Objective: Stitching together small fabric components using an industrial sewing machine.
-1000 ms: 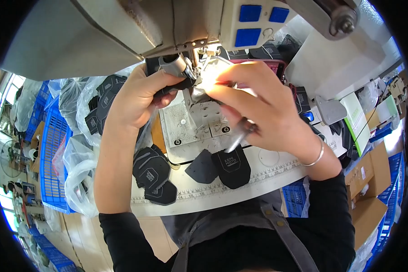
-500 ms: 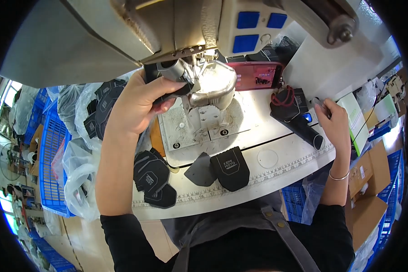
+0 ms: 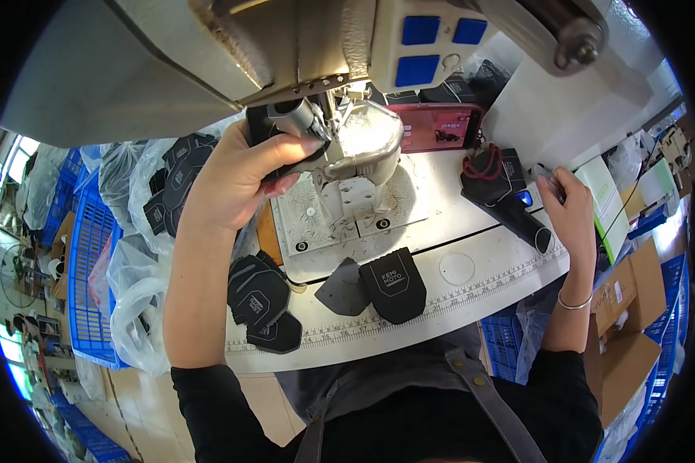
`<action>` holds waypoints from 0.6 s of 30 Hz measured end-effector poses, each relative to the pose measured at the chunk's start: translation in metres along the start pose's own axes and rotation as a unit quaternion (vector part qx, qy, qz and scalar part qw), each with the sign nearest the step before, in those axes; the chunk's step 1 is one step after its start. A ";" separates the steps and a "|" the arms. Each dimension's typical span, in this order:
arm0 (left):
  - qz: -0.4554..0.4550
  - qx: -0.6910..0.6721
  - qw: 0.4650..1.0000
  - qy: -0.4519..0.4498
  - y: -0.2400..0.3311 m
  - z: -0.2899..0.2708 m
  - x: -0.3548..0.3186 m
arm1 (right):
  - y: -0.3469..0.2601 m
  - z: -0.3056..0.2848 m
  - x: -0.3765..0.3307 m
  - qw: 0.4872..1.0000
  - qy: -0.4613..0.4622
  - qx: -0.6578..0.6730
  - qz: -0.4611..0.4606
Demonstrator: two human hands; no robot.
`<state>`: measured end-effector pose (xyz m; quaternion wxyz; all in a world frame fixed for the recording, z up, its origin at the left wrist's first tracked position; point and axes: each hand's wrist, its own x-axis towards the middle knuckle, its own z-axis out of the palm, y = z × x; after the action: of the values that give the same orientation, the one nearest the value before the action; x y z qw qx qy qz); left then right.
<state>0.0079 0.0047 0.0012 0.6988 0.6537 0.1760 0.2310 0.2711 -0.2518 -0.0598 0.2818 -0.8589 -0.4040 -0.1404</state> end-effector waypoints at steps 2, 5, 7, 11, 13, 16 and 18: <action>-0.002 0.003 1.000 0.003 0.000 0.000 -0.001 | -0.002 -0.001 0.000 1.000 -0.002 -0.009 0.002; 0.000 0.002 1.000 0.013 0.000 0.002 0.000 | -0.003 0.000 -0.002 0.999 0.017 -0.025 -0.010; 0.002 0.009 1.000 0.011 0.002 0.004 -0.001 | -0.011 0.001 -0.001 0.998 0.038 -0.030 -0.027; 0.017 0.011 1.000 0.020 -0.001 0.001 -0.001 | -0.061 0.007 0.005 0.965 0.069 0.110 -0.227; 0.010 0.027 0.999 0.014 0.002 0.002 0.000 | -0.078 0.010 0.013 0.938 0.056 0.148 -0.308; 0.006 0.040 0.999 0.016 0.003 0.002 0.001 | -0.087 0.026 0.015 0.916 0.036 0.193 -0.349; 0.003 0.038 0.999 0.015 0.002 0.001 0.002 | -0.091 0.033 0.012 0.913 0.029 0.221 -0.342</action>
<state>0.0100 0.0057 0.0038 0.6702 0.6766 0.1929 0.2360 0.2086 -0.1785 -0.0468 0.4107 -0.5798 -0.6852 -0.1600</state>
